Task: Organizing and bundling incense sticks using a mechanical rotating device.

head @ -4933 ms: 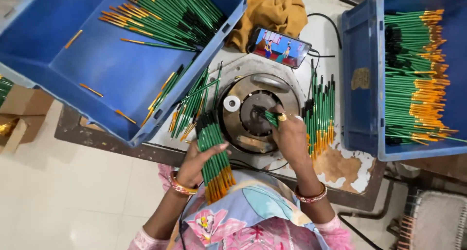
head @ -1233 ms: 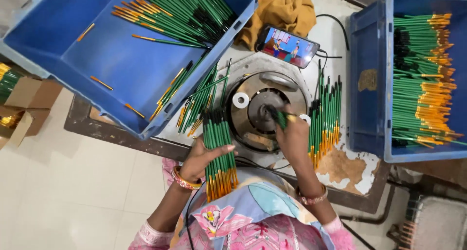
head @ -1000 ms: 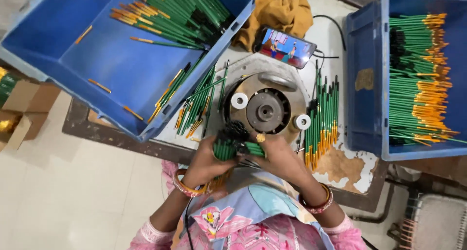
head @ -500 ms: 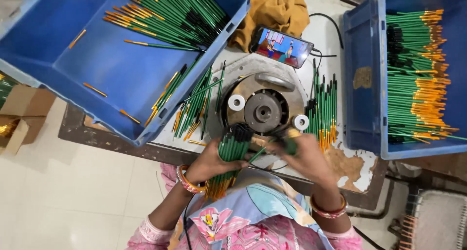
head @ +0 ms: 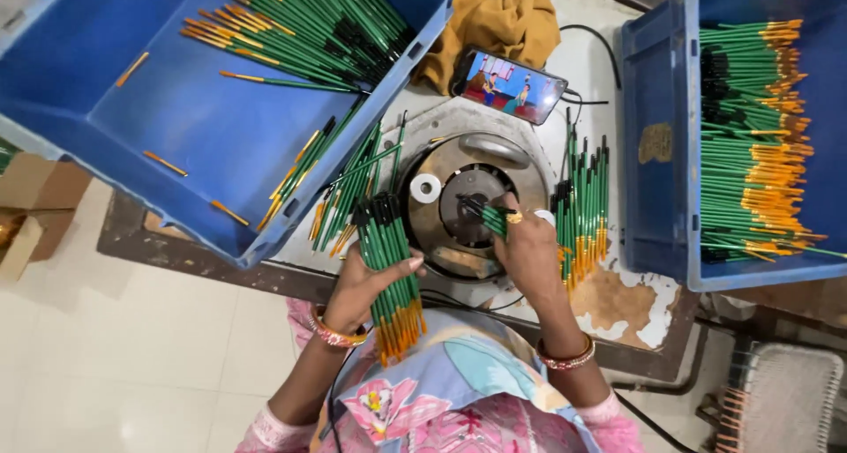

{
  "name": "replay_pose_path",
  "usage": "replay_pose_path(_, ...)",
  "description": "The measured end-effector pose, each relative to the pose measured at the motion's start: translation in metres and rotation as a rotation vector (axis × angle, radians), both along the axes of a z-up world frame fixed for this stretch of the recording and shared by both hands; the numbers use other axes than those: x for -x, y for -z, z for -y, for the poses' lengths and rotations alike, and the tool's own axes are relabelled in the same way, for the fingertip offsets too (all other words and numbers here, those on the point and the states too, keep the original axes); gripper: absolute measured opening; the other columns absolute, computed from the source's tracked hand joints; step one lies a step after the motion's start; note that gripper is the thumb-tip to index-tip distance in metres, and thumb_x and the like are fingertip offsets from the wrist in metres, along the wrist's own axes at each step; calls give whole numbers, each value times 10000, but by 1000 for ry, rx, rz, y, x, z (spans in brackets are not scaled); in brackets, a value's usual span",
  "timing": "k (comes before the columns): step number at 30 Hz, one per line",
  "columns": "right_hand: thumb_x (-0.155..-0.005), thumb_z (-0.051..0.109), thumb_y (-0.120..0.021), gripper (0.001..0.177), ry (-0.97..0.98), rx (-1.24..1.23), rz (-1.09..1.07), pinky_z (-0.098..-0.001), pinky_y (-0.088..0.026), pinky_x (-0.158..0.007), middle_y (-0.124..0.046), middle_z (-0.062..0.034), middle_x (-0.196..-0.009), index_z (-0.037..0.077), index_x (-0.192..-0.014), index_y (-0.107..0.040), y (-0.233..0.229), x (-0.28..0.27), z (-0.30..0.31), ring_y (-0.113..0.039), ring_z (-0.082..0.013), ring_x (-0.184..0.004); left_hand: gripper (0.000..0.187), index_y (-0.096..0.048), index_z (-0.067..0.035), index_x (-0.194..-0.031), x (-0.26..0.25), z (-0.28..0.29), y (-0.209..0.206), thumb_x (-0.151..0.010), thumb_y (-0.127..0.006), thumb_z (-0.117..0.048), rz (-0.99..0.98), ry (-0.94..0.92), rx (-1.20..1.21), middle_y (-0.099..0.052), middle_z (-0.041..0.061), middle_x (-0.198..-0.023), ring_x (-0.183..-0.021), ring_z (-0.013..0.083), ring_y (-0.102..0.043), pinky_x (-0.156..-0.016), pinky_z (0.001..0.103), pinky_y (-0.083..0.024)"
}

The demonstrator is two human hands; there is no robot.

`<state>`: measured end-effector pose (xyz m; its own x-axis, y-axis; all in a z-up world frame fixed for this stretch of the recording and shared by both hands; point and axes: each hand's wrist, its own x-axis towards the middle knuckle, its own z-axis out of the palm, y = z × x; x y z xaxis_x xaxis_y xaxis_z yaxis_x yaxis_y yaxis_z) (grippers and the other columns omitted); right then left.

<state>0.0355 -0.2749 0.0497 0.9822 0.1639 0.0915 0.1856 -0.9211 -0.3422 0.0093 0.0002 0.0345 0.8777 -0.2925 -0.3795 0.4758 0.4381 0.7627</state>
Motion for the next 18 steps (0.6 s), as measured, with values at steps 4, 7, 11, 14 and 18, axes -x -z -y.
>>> replay_pose_path(4, -820, 34, -785, 425, 68, -57, -82, -497, -517, -681, -672, -199, -860, 48, -1202, -600, -8, -3, -5, -661, -409, -773, 229, -670, 11, -1018, 4, -4, 4, -834, -801, -28, -44, -15, -25, -746, 104, -925, -816, 217, -755, -739, 351, -616)
replay_pose_path(7, -748, 0, -778, 487, 7, -88, -3, -497, -516, -683, -685, -203, -871, 19, -1195, -585, -12, -8, -11, -659, -422, -767, 236, -643, -9, -996, 2, -6, 6, -817, -797, -3, -116, -13, -1, -731, 100, -883, -781, 223, -754, -687, 349, -615)
replay_pose_path(11, -752, 7, -782, 464, 71, -116, -2, -489, -524, -675, -687, -203, -876, 18, -1165, -570, 4, -3, -14, -668, -416, -761, 228, -623, -13, -978, 9, -7, 11, -828, -792, 8, -170, 9, 71, -710, 94, -856, -783, 232, -760, -661, 356, -623)
replay_pose_path(14, -773, 29, -787, 445, 65, -119, 5, -491, -525, -669, -685, -196, -863, 26, -1162, -571, 13, -5, -10, -670, -415, -761, 234, -618, -10, -983, 9, -6, 15, -832, -795, 9, -165, 1, 70, -707, 89, -860, -795, 236, -759, -661, 355, -623)
replay_pose_path(18, -778, 87, -801, 505, 63, -42, 65, -517, -508, -624, -675, -205, -789, 32, -1235, -594, 30, -4, -1, -666, -420, -715, 265, -620, -18, -1024, 13, -6, 16, -824, -791, 14, -212, 15, 37, -714, 100, -896, -824, 241, -745, -682, 351, -623)
